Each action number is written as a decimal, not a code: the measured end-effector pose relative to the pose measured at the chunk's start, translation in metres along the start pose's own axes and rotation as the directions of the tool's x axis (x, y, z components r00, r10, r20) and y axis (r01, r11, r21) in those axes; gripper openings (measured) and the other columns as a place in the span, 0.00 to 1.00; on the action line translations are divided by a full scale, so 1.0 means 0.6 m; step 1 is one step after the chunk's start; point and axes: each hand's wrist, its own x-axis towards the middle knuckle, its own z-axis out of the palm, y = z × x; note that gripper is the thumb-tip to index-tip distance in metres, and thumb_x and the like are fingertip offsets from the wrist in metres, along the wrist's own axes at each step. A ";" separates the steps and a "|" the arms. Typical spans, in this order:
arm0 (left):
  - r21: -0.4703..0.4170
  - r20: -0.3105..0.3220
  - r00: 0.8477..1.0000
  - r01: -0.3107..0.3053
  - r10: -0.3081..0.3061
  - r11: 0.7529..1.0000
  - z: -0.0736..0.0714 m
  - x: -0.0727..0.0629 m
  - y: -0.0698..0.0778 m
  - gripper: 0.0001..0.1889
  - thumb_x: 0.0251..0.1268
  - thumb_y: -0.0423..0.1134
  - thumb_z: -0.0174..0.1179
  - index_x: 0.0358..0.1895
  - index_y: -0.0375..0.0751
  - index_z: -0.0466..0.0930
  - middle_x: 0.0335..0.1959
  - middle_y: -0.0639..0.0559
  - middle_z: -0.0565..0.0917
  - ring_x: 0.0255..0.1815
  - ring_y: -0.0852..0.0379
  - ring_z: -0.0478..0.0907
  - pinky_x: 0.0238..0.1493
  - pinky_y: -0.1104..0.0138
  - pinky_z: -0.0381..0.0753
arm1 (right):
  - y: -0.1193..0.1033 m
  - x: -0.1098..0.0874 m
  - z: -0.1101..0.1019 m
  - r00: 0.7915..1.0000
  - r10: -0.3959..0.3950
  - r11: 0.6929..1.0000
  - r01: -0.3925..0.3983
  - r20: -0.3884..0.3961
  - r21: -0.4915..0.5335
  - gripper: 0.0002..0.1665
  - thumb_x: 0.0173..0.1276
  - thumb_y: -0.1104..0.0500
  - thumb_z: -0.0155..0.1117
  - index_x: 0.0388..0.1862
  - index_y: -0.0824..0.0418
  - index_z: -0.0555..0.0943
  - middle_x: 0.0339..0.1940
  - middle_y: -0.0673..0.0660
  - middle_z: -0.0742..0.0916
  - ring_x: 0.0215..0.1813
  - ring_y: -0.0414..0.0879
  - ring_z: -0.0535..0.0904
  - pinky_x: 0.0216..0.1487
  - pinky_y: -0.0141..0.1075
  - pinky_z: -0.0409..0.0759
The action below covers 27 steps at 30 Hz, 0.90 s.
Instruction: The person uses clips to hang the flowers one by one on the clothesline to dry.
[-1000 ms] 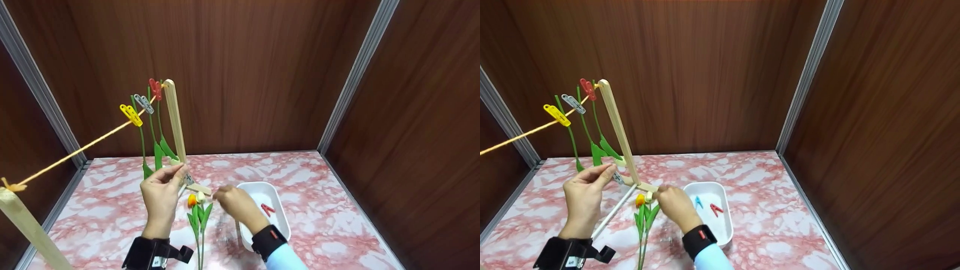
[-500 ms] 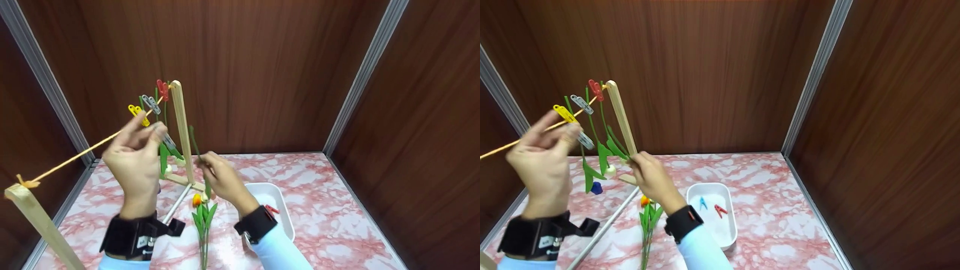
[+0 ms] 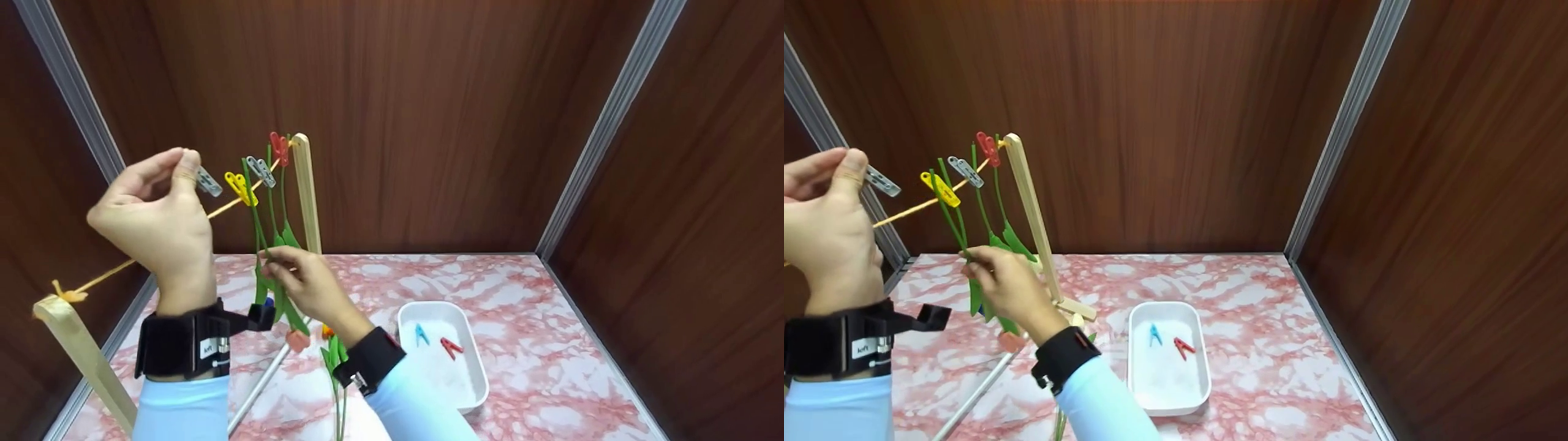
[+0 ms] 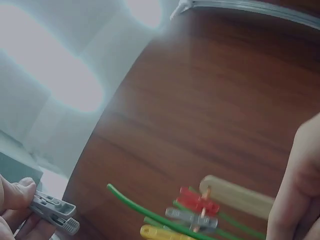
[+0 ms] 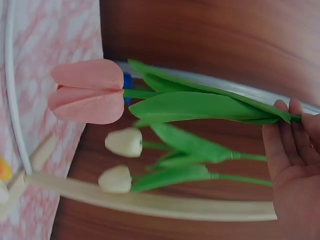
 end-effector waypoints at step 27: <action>0.452 0.136 0.973 0.104 -0.184 0.886 -0.001 0.012 -0.049 0.06 0.65 0.38 0.76 0.42 0.43 0.95 0.35 0.52 0.90 0.31 0.64 0.80 0.35 0.71 0.75 | -0.005 0.034 0.066 0.997 0.035 0.982 -0.047 0.070 0.182 0.12 0.80 0.74 0.56 0.56 0.76 0.83 0.40 0.67 0.90 0.40 0.36 0.85 0.48 0.27 0.84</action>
